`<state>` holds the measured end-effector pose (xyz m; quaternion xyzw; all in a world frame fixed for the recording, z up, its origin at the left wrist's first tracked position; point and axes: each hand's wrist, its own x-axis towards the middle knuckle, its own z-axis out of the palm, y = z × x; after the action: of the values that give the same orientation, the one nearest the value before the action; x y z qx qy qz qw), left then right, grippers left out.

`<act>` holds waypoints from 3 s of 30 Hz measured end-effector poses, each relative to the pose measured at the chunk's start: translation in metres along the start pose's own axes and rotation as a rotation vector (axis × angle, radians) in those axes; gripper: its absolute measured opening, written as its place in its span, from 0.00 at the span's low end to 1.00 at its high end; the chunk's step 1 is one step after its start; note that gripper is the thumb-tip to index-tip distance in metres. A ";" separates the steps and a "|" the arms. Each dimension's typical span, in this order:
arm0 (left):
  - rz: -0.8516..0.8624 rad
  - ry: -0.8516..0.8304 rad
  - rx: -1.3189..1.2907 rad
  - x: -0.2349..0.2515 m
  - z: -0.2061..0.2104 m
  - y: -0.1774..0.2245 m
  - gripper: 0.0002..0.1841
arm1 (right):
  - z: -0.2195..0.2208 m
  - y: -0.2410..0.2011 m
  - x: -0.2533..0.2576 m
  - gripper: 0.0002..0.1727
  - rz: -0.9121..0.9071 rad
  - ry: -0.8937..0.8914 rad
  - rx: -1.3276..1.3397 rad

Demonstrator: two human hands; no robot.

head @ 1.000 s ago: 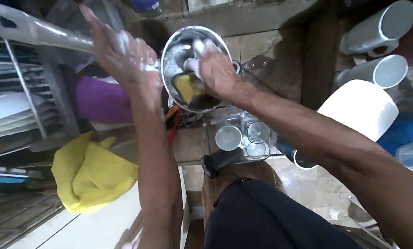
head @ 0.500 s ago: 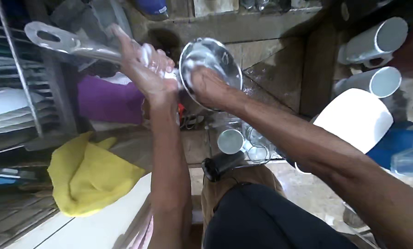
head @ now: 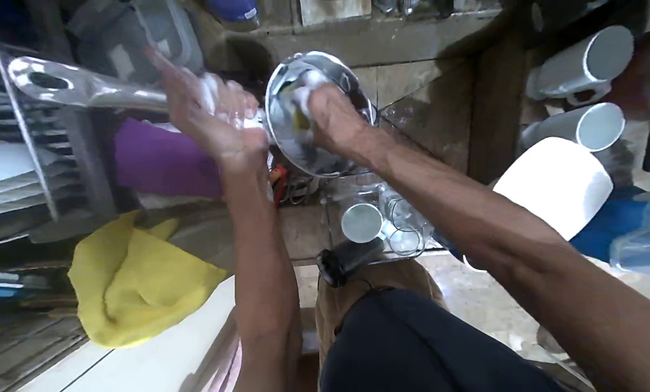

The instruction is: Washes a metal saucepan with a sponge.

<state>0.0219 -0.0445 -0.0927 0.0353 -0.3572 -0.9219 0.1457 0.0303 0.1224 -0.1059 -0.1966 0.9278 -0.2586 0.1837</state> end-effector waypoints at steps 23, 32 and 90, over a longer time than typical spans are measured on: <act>0.016 0.019 0.236 0.013 0.043 0.028 0.29 | -0.030 -0.019 -0.009 0.13 0.020 -0.155 -0.397; 0.054 0.007 0.067 0.001 0.035 0.002 0.32 | -0.024 -0.027 0.005 0.15 0.322 0.162 1.007; -0.019 -0.063 0.246 0.018 0.045 -0.018 0.25 | 0.004 0.022 -0.037 0.23 -0.216 -0.216 -0.036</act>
<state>-0.0075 -0.0078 -0.0702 0.0276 -0.4718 -0.8731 0.1202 0.0580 0.1551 -0.1128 -0.3253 0.8805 -0.2374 0.2500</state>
